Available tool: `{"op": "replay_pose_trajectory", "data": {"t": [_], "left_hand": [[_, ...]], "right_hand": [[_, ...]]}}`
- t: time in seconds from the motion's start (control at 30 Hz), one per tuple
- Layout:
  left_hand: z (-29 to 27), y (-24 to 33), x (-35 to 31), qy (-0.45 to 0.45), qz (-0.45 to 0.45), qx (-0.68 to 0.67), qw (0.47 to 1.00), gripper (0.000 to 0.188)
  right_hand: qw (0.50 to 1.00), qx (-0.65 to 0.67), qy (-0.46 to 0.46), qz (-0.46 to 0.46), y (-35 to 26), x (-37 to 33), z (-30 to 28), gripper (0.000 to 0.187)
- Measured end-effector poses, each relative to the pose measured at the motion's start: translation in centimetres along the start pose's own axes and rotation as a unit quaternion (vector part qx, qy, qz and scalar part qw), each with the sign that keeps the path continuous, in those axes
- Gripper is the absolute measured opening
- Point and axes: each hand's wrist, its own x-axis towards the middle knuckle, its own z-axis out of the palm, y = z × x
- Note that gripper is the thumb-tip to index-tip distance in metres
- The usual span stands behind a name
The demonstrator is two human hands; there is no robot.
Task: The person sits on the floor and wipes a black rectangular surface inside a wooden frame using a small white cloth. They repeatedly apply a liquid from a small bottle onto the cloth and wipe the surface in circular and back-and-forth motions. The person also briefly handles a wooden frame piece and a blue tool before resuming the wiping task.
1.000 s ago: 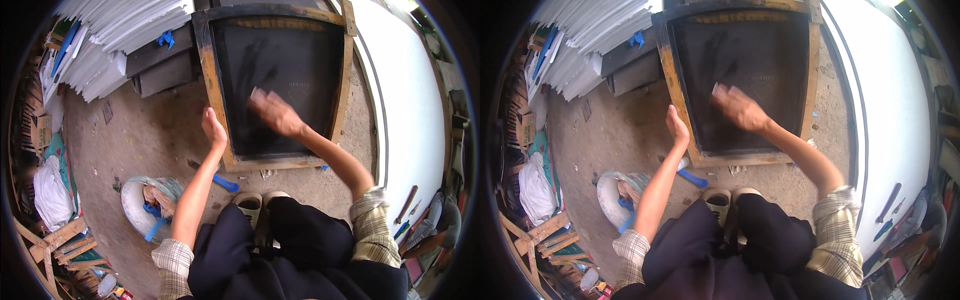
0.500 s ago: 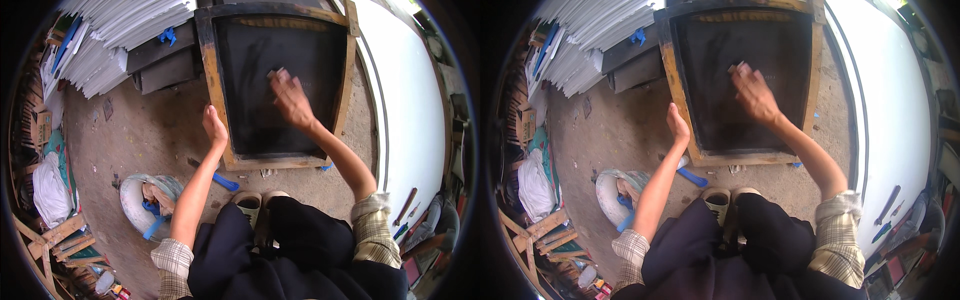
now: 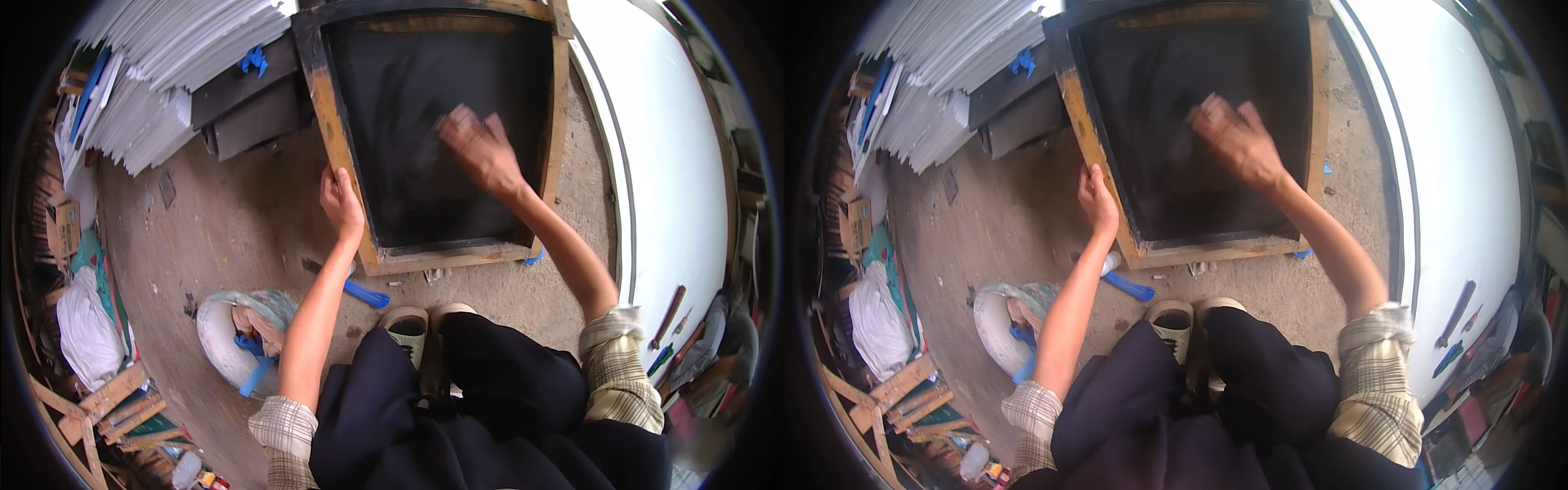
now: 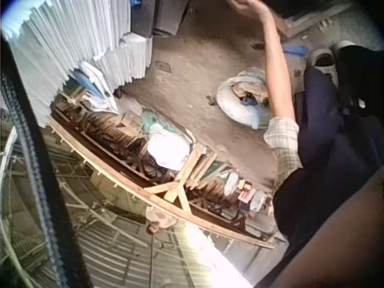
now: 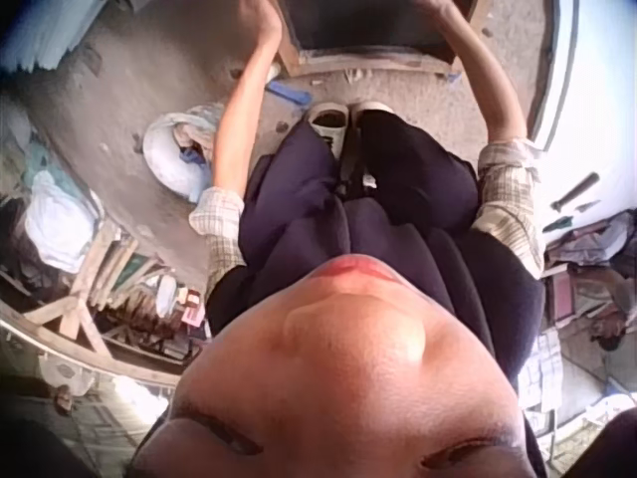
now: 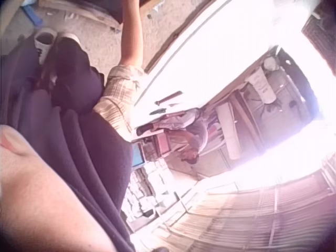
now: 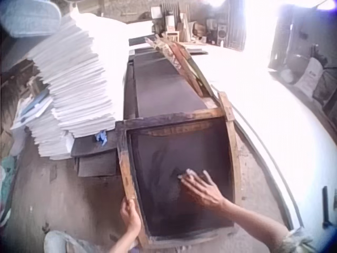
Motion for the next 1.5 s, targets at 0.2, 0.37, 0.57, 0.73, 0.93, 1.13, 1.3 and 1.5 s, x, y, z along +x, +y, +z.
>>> {"op": "replay_pose_trajectory", "data": {"t": [0.2,0.37,0.57,0.73,0.93,1.13,1.3,1.5], "left_hand": [[-0.4,-0.9,0.5,-0.016,0.007,0.039,0.999,0.03],[0.0,-0.3,0.3,-0.017,0.002,0.009,1.0,0.032],[-0.2,-0.7,0.3,-0.014,0.005,0.002,1.0,0.034],[0.1,-0.3,0.4,-0.018,0.007,-0.008,1.0,0.035],[-0.3,-0.4,0.2,-0.026,-0.013,0.022,0.999,0.035],[-0.1,-1.1,0.5,-0.019,0.014,0.022,0.999,0.035],[-0.1,-0.3,0.3,-0.021,-0.005,0.022,1.0,0.034],[-0.5,-0.7,0.2,-0.011,0.004,0.03,0.999,0.036]], "right_hand": [[0.977,0.186,-0.032,-0.096,-5.5,-0.4,2.2,0.054],[0.878,0.266,-0.158,-0.365,-5.0,-1.8,2.4,0.047],[0.934,0.228,-0.129,-0.245,-7.6,-3.7,1.8,0.05],[0.915,0.289,-0.125,-0.254,-6.7,-5.5,1.7,0.051],[0.988,0.138,0.021,-0.062,-2.3,-0.4,0.2,0.05],[0.965,0.21,-0.056,-0.146,-4.7,-0.4,2.0,0.047],[0.992,0.021,0.026,0.119,-2.6,2.0,-0.6,0.057],[0.998,0.05,-0.033,-0.017,-0.9,1.1,-0.4,0.055]]}}
